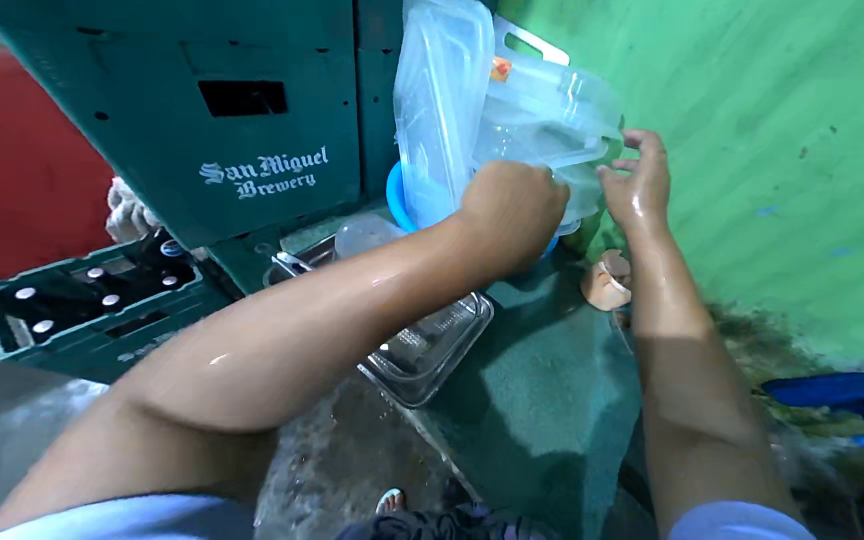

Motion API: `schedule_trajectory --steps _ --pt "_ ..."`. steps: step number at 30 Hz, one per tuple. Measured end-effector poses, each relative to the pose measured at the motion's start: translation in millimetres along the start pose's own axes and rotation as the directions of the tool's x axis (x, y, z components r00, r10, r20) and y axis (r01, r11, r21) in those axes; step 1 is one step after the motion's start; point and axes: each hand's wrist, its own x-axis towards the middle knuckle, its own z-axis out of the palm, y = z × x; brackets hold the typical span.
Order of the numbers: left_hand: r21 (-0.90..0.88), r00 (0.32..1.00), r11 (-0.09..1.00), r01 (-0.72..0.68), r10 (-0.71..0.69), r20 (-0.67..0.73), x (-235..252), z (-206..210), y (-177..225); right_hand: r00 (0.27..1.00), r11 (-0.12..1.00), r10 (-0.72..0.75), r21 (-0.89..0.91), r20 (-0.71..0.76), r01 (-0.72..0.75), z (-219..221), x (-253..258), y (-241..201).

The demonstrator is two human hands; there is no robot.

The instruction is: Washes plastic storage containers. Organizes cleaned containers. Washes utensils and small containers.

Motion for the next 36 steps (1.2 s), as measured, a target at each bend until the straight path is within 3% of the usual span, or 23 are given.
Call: schedule_trajectory --steps 1,2,3,5,7,9,11,13,14,18,21,26,29,32,36 --pt "-0.037 0.981 0.994 -0.098 0.091 -0.169 -32.8 6.6 -8.5 0.922 0.958 -0.158 0.172 -0.354 0.231 48.3 2.4 45.3" --pt "-0.068 0.933 0.987 -0.145 0.113 -0.342 -65.1 15.9 -21.8 0.919 0.909 -0.152 0.313 -0.365 0.275 76.4 -0.5 75.8" --pt "-0.113 0.887 0.986 -0.122 0.057 -0.458 -95.7 25.8 -39.5 0.959 0.877 -0.109 0.428 -0.263 0.217 100.8 -15.7 95.8" --pt "-0.275 0.857 0.959 0.066 -0.196 -0.476 -147.3 47.2 -87.1 0.991 0.811 0.037 0.576 0.127 -0.104 149.7 -63.7 108.0" --pt "-0.4 0.803 0.851 0.34 -0.484 -0.348 -174.0 78.5 -143.1 0.857 0.685 0.171 0.567 0.485 -0.457 195.7 -103.9 94.4" --pt "-0.496 0.715 0.67 0.552 -0.687 -0.132 -183.0 111.0 -185.8 0.718 0.566 0.167 0.531 0.675 -0.631 229.4 -129.9 73.7" --pt "-0.595 0.607 0.459 0.66 -0.793 0.062 -184.6 141.7 -205.5 0.647 0.476 0.129 0.525 0.752 -0.705 252.3 -142.8 52.5" --pt "-0.671 0.525 0.274 0.689 -0.827 0.202 -181.2 168.9 -210.0 0.634 0.42 0.115 0.54 0.765 -0.729 267.9 -146.8 35.3" --pt "-0.687 0.511 0.233 0.688 -0.828 0.231 -180.2 181.3 -212.4 0.642 0.414 0.116 0.551 0.758 -0.724 272.9 -148.1 28.6" --pt "-0.655 0.526 0.27 0.705 -0.819 0.229 -174.8 207.9 -228.7 0.702 0.458 0.161 0.577 0.694 -0.675 278.1 -144.3 19.5" --pt "-0.634 0.53 0.287 0.718 -0.816 0.231 -179.5 203.6 -223.8 0.697 0.464 0.172 0.567 0.696 -0.681 273.3 -148.9 18.7" --pt "-0.636 0.588 0.32 0.702 -0.764 0.265 -189.7 205.6 -198.0 0.707 0.532 0.202 0.53 0.678 -0.661 252.0 -176.3 62.6" --pt "-0.614 0.603 0.289 0.735 -0.693 0.396 -189.3 206.8 -157.9 0.721 0.623 0.261 0.458 0.642 -0.634 232.9 -196.6 115.1" --pt "-0.668 0.68 0.282 0.689 -0.57 0.461 -193.1 228.3 -117.1 0.741 0.69 0.364 0.37 0.565 -0.622 207.2 -221.4 166.0" --pt "-0.718 0.741 0.278 0.638 -0.474 0.476 -186.7 216.6 -1.7 0.719 0.675 0.532 0.288 0.448 -0.679 181.2 -260.8 229.7"
